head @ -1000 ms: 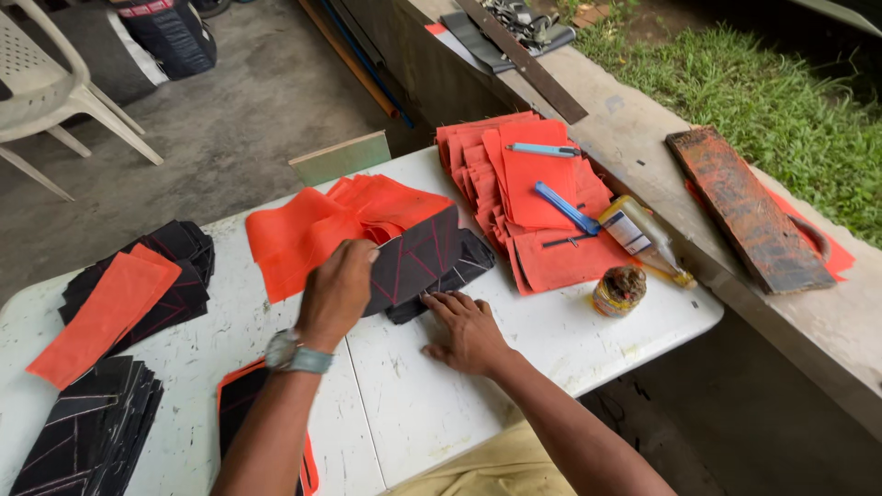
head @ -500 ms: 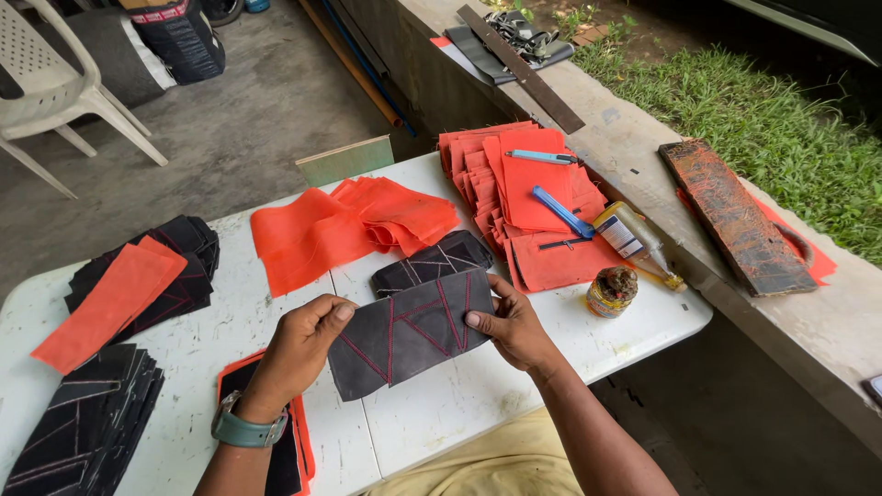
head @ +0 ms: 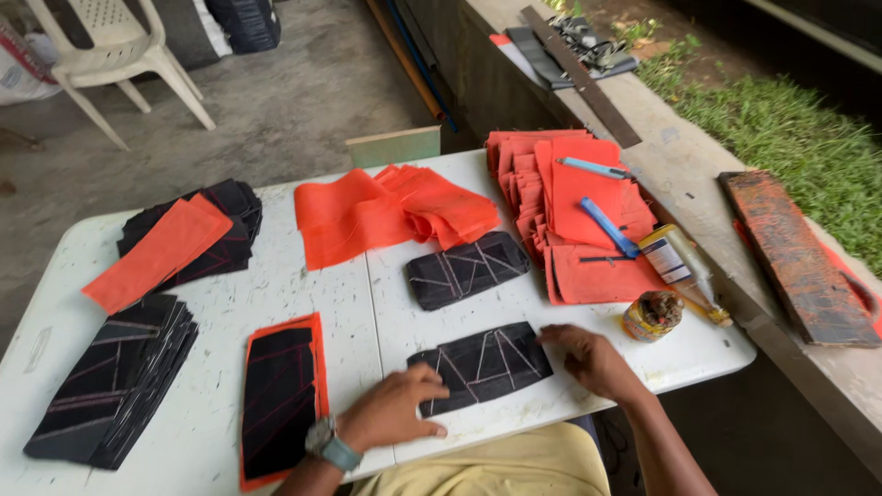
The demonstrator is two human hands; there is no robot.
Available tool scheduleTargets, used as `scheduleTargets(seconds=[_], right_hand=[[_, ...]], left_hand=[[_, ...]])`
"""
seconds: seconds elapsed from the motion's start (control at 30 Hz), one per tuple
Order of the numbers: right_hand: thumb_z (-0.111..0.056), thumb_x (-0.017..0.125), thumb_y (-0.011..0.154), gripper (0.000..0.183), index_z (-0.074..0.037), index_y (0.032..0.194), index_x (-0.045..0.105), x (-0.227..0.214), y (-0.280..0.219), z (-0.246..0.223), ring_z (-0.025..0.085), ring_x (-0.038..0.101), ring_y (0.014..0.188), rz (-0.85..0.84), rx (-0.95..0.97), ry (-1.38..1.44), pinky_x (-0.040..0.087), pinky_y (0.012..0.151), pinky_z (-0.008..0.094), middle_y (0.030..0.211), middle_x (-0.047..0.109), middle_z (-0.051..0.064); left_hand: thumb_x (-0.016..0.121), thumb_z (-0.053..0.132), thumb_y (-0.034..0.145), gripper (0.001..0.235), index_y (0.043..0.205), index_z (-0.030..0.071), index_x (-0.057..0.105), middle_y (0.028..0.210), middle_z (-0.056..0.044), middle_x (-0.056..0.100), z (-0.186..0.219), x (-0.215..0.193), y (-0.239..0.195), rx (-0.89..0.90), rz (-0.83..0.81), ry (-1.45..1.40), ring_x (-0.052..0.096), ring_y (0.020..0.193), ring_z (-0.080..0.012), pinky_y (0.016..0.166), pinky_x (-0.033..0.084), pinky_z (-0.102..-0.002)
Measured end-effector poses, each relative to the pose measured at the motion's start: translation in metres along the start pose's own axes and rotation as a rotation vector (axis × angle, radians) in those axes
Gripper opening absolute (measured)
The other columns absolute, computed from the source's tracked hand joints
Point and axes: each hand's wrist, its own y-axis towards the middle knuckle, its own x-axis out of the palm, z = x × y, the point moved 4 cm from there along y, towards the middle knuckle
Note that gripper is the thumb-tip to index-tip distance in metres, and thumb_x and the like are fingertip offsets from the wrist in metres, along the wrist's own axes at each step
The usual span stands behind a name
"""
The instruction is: The person repeatedly rubs the surface of orange fabric pieces with a small wrapped object, then places each treated piece onto a stack of black fabric pieces. The person handles the fabric and rubbing object by hand throughout the sequence.
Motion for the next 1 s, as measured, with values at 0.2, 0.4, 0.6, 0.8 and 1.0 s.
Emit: scheduleTargets(seconds=[0.2, 0.4, 0.6, 0.8, 1.0], right_hand=[[0.004, 0.069, 0.082, 0.037, -0.009, 0.117, 0.073, 0.015, 0.006, -0.015, 0.017, 0.073, 0.105, 0.188, 0.136, 0.156, 0.056, 0.094, 0.032, 0.110, 0.078, 0.005], [0.003, 0.067, 0.085, 0.031, -0.006, 0.114, 0.072, 0.049, 0.015, -0.046, 0.017, 0.075, 0.099, 0.188, 0.184, 0.319, 0.058, 0.088, 0.032, 0.104, 0.079, 0.007], [-0.004, 0.072, 0.081, 0.034, -0.007, 0.116, 0.074, 0.054, 0.016, -0.061, 0.020, 0.072, 0.102, 0.145, 0.207, 0.144, 0.055, 0.093, 0.033, 0.110, 0.074, 0.007], [-0.012, 0.085, 0.075, 0.064, -0.007, 0.133, 0.059, 0.047, 0.031, -0.093, 0.028, 0.065, 0.113, 0.317, 0.008, 0.047, 0.052, 0.097, 0.037, 0.123, 0.064, 0.013], [-0.011, 0.092, 0.066, 0.107, -0.008, 0.155, 0.031, 0.064, 0.100, -0.146, 0.041, 0.036, 0.142, 0.303, -0.186, 0.101, 0.036, 0.114, 0.048, 0.154, 0.034, 0.024]], left_hand=[[0.084, 0.024, 0.081, 0.045, 0.118, 0.006, 0.069, 0.124, -0.015, 0.067, -0.084, -0.104, 0.043, -0.245, 0.733, 0.199, 0.067, 0.111, -0.0356, 0.096, 0.053, -0.042], [0.069, -0.002, 0.080, 0.078, 0.153, 0.014, 0.046, 0.154, -0.017, 0.035, -0.160, -0.131, 0.106, -0.532, 0.587, 0.656, 0.073, 0.083, -0.0308, 0.116, 0.032, -0.048], [0.066, 0.013, 0.089, 0.006, 0.094, 0.010, 0.069, 0.116, -0.012, 0.069, -0.184, -0.146, 0.112, -0.281, 0.917, 0.580, 0.070, 0.092, -0.0372, 0.090, 0.053, -0.048], [0.063, 0.010, 0.091, 0.009, 0.093, 0.002, 0.061, 0.092, -0.018, 0.068, -0.126, -0.155, 0.040, -0.074, 0.889, 0.312, 0.066, 0.083, -0.0405, 0.069, 0.053, -0.047], [0.062, 0.007, 0.088, 0.005, 0.087, 0.002, 0.058, 0.084, -0.017, 0.062, -0.050, -0.142, 0.003, 0.028, 0.661, 0.339, 0.063, 0.078, -0.0384, 0.067, 0.052, -0.048]])
